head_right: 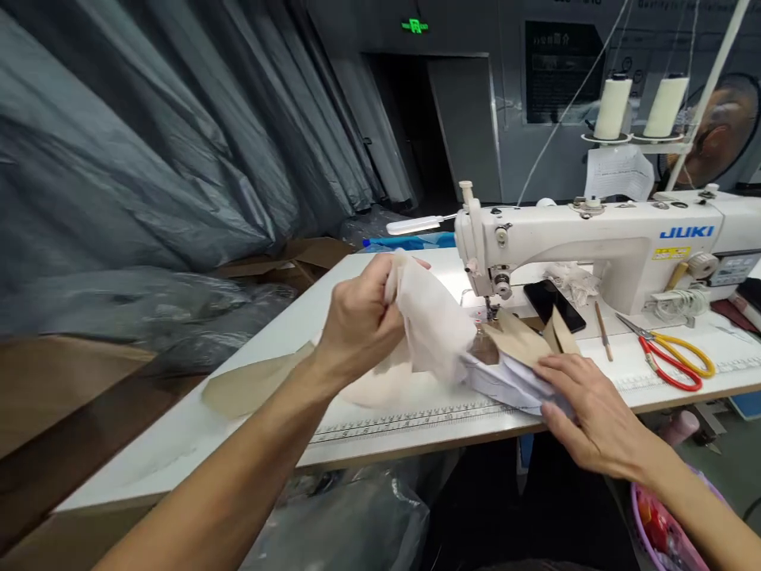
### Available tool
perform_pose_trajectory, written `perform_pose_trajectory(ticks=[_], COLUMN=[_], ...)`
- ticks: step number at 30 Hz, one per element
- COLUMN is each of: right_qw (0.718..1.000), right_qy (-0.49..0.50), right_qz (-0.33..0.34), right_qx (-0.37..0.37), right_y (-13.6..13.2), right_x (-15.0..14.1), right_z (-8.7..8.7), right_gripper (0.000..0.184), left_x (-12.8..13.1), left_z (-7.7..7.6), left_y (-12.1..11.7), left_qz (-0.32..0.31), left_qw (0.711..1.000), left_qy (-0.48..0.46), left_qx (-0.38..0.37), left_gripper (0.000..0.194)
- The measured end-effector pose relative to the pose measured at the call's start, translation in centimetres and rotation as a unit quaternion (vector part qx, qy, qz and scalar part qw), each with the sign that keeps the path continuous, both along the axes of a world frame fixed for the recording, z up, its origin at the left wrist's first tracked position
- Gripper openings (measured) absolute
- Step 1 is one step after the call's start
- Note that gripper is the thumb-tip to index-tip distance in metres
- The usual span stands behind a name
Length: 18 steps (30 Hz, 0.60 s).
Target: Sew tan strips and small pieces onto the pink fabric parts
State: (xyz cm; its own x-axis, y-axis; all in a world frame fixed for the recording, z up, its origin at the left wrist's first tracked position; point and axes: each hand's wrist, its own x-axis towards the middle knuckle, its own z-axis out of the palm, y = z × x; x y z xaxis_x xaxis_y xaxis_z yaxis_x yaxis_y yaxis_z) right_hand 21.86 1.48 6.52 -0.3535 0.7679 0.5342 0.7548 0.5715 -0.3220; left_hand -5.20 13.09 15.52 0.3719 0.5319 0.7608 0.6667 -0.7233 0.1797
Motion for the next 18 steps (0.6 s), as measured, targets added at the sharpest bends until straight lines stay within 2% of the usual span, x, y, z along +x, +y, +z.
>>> perform_pose_trajectory(ticks=[3, 5, 7, 10, 12, 14, 16, 18], right_qw=[0.997, 0.996, 0.997, 0.995, 0.987, 0.972, 0.945, 0.901], right_qy=[-0.010, 0.016, 0.037, 0.052, 0.058, 0.085, 0.130, 0.171], right_qz=[-0.036, -0.022, 0.018, 0.083, 0.111, 0.115, 0.120, 0.139], right_qx=[0.072, 0.090, 0.072, -0.014, -0.101, -0.188, -0.275, -0.373], right_y=[-0.3, 0.1, 0.9, 2.4, 3.5, 4.6, 5.6, 6.5], right_x=[-0.5, -1.2, -2.7, -6.3, -9.2, -11.7, -13.6, -14.6], right_z=[0.7, 2.0, 3.6, 5.7, 6.5, 6.8, 6.9, 7.0], right_gripper=[0.045, 0.047, 0.051, 0.071, 0.096, 0.107, 0.093, 0.057], left_x=[-2.9, -4.4, -5.1, -4.8, -4.2, -3.9, -4.3, -5.3], left_z=[1.8, 2.5, 2.8, 2.8, 2.4, 1.8, 1.1, 0.3], left_y=[-0.3, -0.7, -1.3, -2.6, -3.6, -4.2, -4.3, -3.7], left_qz=[0.031, 0.012, -0.020, -0.047, -0.033, -0.011, -0.019, -0.069], left_qw=[0.994, 0.985, 0.972, 0.952, 0.945, 0.938, 0.925, 0.890], left_qy=[0.007, -0.005, -0.007, 0.026, 0.057, 0.082, 0.084, 0.060], left_qx=[-0.103, -0.175, -0.235, -0.301, -0.321, -0.337, -0.371, -0.447], left_gripper=[0.013, 0.011, 0.010, 0.013, 0.019, 0.025, 0.029, 0.033])
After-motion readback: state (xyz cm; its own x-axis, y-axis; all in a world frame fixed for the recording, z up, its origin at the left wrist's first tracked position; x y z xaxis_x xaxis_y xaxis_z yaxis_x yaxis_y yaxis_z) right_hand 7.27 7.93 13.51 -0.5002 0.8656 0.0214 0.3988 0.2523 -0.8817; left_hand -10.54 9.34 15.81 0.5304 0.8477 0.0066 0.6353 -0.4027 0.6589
